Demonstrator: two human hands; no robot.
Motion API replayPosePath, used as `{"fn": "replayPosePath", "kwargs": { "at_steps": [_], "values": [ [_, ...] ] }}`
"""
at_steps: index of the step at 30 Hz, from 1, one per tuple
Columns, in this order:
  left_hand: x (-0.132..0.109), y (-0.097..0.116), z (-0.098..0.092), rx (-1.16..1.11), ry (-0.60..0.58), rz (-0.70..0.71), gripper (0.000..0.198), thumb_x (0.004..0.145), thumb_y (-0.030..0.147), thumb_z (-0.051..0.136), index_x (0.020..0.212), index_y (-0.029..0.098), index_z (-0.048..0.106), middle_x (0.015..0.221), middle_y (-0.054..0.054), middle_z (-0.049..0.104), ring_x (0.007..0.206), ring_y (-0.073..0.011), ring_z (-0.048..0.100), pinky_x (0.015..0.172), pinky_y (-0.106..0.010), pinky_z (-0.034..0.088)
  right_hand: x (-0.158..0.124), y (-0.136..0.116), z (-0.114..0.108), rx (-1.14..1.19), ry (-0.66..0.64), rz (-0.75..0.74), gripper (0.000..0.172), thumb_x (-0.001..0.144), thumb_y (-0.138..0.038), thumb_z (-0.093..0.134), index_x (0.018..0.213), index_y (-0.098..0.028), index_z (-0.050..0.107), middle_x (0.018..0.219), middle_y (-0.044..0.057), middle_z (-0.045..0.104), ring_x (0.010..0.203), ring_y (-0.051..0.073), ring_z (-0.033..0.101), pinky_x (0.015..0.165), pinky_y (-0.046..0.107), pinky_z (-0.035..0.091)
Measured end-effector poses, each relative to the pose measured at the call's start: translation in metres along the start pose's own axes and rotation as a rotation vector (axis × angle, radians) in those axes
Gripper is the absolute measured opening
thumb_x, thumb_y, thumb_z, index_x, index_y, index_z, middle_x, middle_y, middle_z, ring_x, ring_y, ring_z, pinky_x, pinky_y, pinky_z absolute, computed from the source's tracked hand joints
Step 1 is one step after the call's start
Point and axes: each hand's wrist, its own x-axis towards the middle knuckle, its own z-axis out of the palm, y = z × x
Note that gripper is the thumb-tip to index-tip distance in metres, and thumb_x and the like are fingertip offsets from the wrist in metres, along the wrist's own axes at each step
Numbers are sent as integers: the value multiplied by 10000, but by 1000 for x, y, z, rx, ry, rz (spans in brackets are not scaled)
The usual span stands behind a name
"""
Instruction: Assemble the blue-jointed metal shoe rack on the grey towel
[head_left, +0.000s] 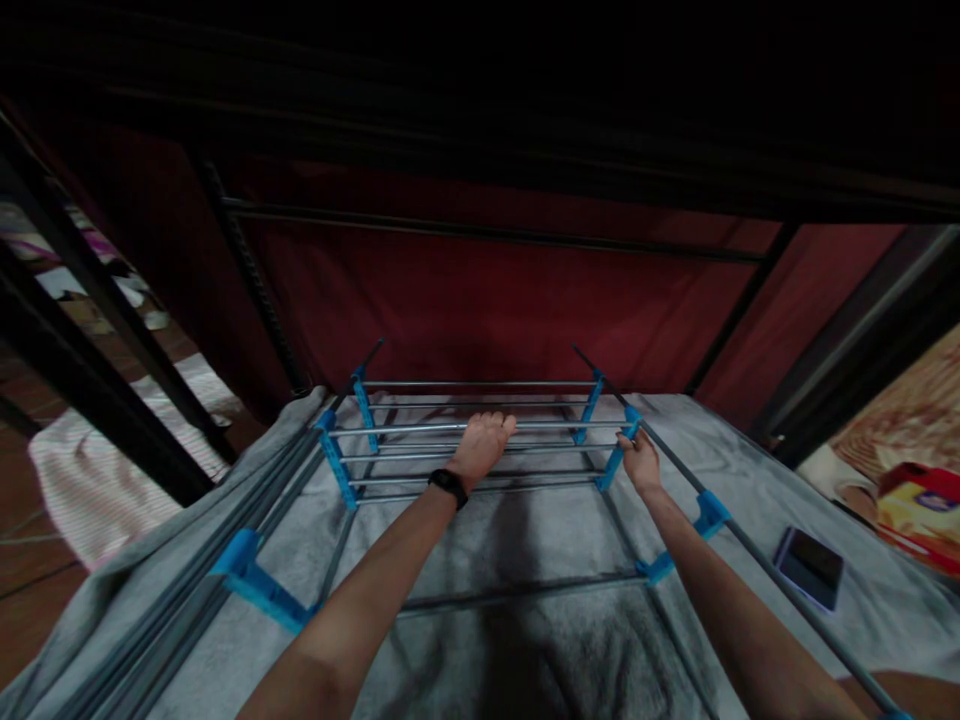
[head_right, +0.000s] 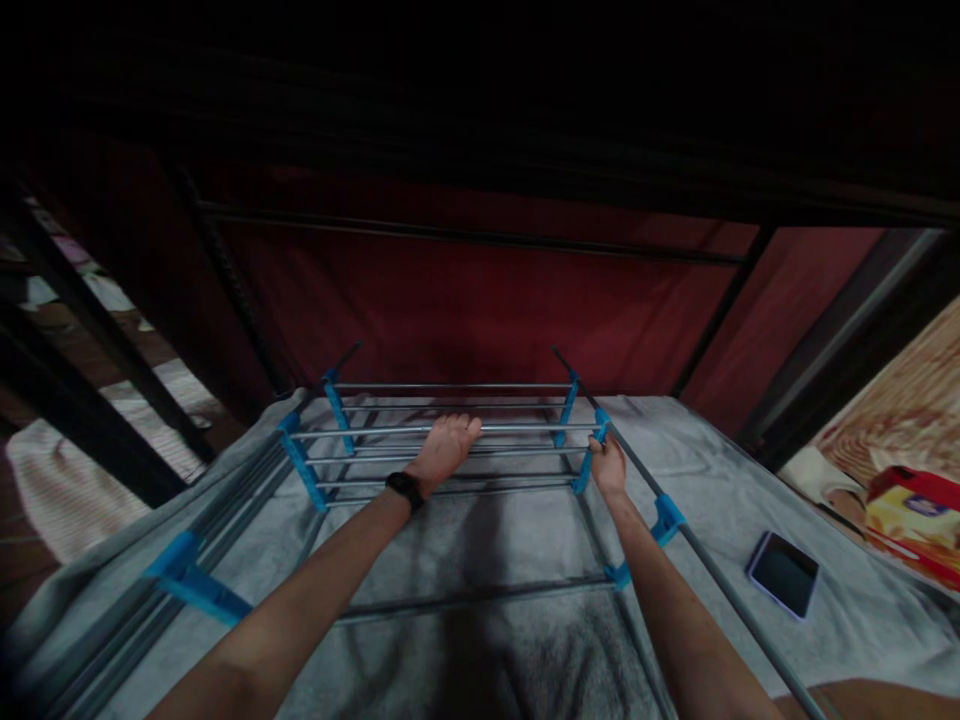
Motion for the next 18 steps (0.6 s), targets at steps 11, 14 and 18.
{"fn": "replayPosePath", "kwargs": {
  "at_steps": [11,14,18],
  "values": [
    [2,-2,-1,-39,-14,5,311,1032,330,309,1088,173,573,1004,-108,628,949,-217,586,844,-347,427,-1,3,2,-45,3,1,417,783,-508,454,950,-176,642,934,111,691,856,263,626,881,404,457],
    [1,2,-1,-35,14,-15,333,1030,331,302,1105,162,579,1040,-121,628,1005,-240,581,900,-378,431,0,4,2,-60,13,15,427,778,-511,444,960,-176,636,925,109,687,860,267,621,887,416,458],
    [-17,17,0,-27,100,-53,375,1014,292,352,1342,156,473,1308,-160,548,1234,-285,487,1065,-470,369,0,9,2,-15,-34,40,402,765,-487,474,965,-180,639,957,115,695,905,277,633,899,430,468]
  ]
}}
